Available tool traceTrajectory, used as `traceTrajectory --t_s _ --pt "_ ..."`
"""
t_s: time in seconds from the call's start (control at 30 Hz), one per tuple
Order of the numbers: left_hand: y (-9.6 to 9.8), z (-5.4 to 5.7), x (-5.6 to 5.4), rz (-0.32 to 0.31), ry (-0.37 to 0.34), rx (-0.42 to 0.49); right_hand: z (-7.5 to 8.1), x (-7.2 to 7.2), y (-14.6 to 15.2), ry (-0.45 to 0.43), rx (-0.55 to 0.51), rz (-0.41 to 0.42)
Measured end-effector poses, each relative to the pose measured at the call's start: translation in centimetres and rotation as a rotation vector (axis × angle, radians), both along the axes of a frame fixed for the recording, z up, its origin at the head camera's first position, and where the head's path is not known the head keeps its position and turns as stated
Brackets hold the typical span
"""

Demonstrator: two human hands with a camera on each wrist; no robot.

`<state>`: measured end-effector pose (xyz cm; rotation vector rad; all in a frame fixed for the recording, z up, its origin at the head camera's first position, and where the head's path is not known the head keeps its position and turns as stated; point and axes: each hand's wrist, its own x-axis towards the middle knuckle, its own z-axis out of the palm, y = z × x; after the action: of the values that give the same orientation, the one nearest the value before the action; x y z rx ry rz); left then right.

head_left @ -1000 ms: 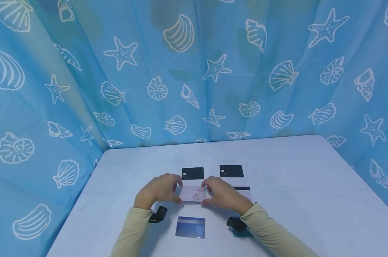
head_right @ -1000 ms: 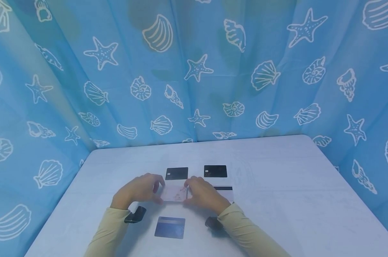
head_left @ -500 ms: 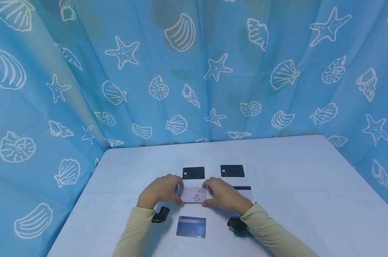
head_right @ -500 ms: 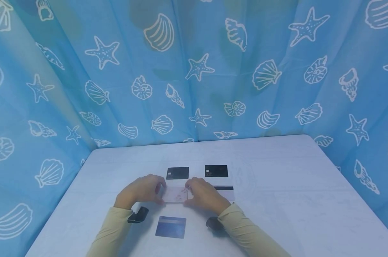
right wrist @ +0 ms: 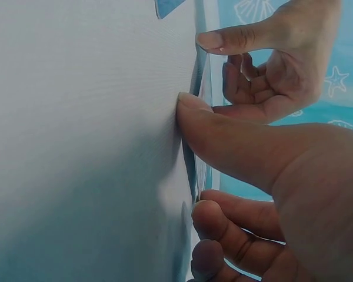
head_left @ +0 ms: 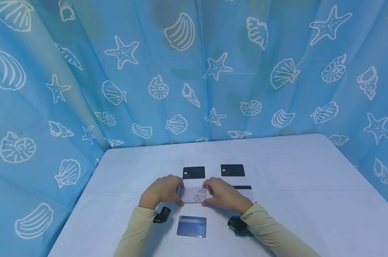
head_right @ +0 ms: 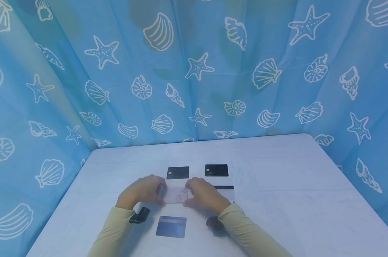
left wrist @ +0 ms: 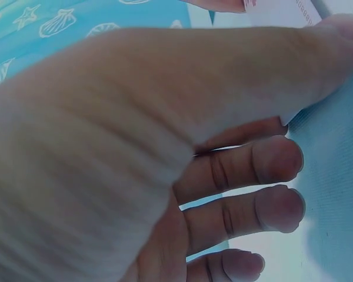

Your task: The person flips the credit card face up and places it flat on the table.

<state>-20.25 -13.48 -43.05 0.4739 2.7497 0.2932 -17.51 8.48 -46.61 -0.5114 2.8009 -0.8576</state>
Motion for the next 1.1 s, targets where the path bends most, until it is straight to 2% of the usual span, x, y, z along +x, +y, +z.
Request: traceTrajectory --t_s 0.6,0.9,1.1 --pt "0.11 0.03 0.36 0.011 0.004 0.025 -0.77 -0.25 0.24 -0.004 -0.015 0.006" --pt "-0.02 0.02 0.24 0.006 0.015 0.012 -0.56 -0.17 0.22 0.009 -0.015 0.012" --pt "-0.14 0.16 0.25 0.005 0.009 0.025 0.05 -0.31 0.38 0.004 -0.018 -0.025"
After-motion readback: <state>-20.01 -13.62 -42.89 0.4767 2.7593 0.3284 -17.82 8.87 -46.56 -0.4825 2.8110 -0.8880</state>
